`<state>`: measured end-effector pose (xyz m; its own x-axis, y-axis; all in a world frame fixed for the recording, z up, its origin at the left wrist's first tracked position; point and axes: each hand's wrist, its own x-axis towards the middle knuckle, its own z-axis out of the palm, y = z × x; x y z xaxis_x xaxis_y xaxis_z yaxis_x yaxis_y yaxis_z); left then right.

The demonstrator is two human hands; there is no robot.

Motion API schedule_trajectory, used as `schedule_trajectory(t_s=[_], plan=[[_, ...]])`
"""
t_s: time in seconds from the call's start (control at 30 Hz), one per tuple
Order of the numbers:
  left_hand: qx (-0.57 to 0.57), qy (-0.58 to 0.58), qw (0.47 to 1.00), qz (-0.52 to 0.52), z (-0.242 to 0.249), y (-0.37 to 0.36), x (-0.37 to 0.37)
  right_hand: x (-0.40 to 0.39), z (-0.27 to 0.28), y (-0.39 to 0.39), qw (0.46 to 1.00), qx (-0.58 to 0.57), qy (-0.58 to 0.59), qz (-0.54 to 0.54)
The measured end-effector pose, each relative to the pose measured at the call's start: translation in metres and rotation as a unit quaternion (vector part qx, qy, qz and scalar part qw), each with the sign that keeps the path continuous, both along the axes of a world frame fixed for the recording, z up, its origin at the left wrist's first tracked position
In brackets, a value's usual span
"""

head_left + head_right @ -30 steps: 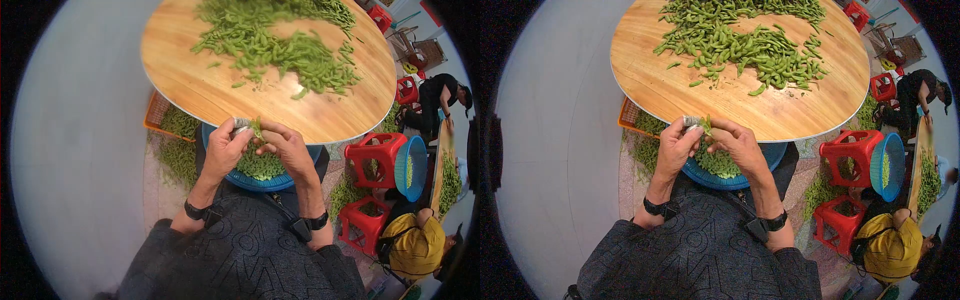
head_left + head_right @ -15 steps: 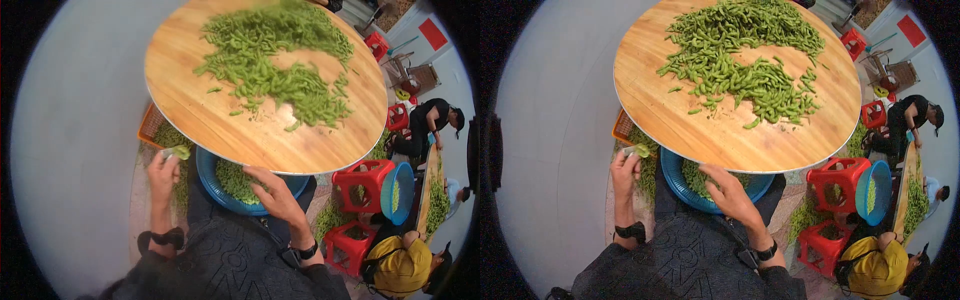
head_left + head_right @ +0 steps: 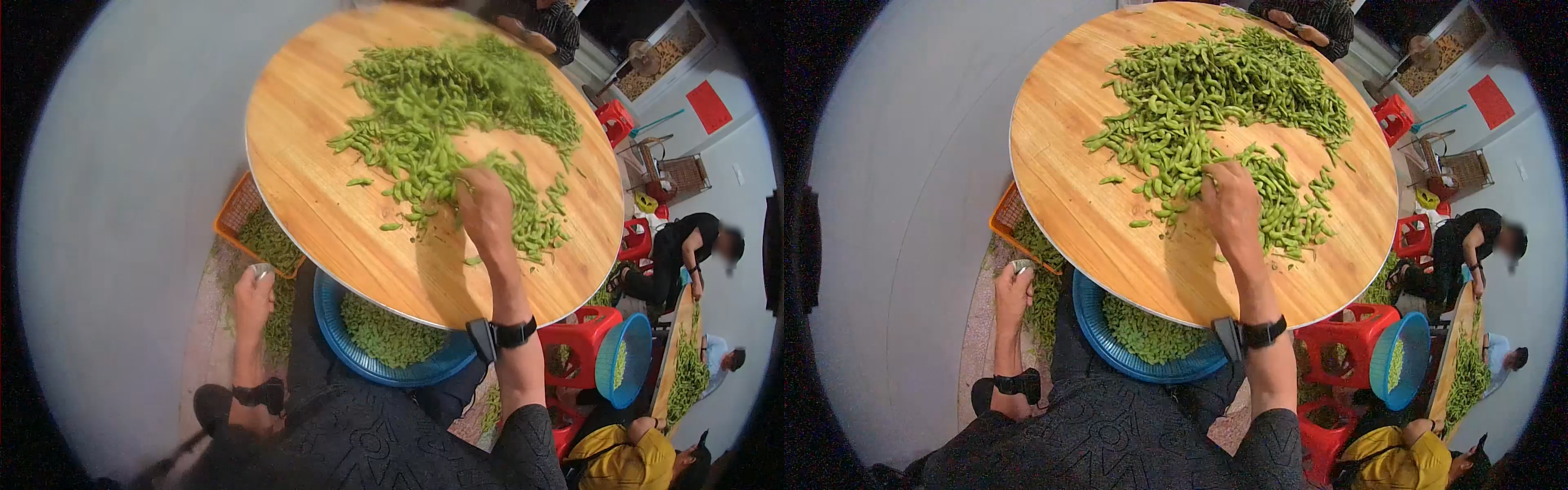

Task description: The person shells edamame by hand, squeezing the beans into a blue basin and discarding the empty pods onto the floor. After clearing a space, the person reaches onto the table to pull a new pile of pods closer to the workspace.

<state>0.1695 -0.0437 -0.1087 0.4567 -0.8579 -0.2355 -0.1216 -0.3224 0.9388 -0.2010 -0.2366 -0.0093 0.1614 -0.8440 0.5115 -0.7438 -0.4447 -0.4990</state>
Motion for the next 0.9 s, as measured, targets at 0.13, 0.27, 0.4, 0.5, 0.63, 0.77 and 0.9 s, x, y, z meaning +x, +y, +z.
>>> schedule_trajectory(t_s=[0.13,0.27,0.4,0.5,0.63,0.77,0.9], plan=[[-0.018,0.006,1.000,-0.001,0.003,-0.005,0.001,0.018,-0.015,-0.026,0.992,0.013,0.121,0.018],[-0.015,0.015,1.000,0.006,0.012,-0.009,-0.001,0.020,-0.026,-0.039,0.988,0.042,0.147,0.018],[-0.042,0.039,0.998,0.005,0.026,-0.015,-0.013,0.012,-0.020,-0.039,0.986,0.096,0.126,0.047],[-0.055,0.038,0.998,-0.003,0.043,-0.023,-0.028,0.017,-0.018,-0.027,0.990,0.032,0.130,0.039],[-0.078,0.042,0.996,-0.025,0.051,-0.031,-0.040,0.025,-0.014,-0.020,0.981,0.031,0.188,0.022],[-0.085,0.023,0.994,-0.063,0.066,-0.033,-0.053,0.019,-0.021,-0.019,0.993,0.007,0.115,0.026],[-0.107,0.059,0.986,-0.114,0.087,-0.037,-0.077,0.004,-0.017,-0.003,0.983,0.057,-0.160,0.063]])
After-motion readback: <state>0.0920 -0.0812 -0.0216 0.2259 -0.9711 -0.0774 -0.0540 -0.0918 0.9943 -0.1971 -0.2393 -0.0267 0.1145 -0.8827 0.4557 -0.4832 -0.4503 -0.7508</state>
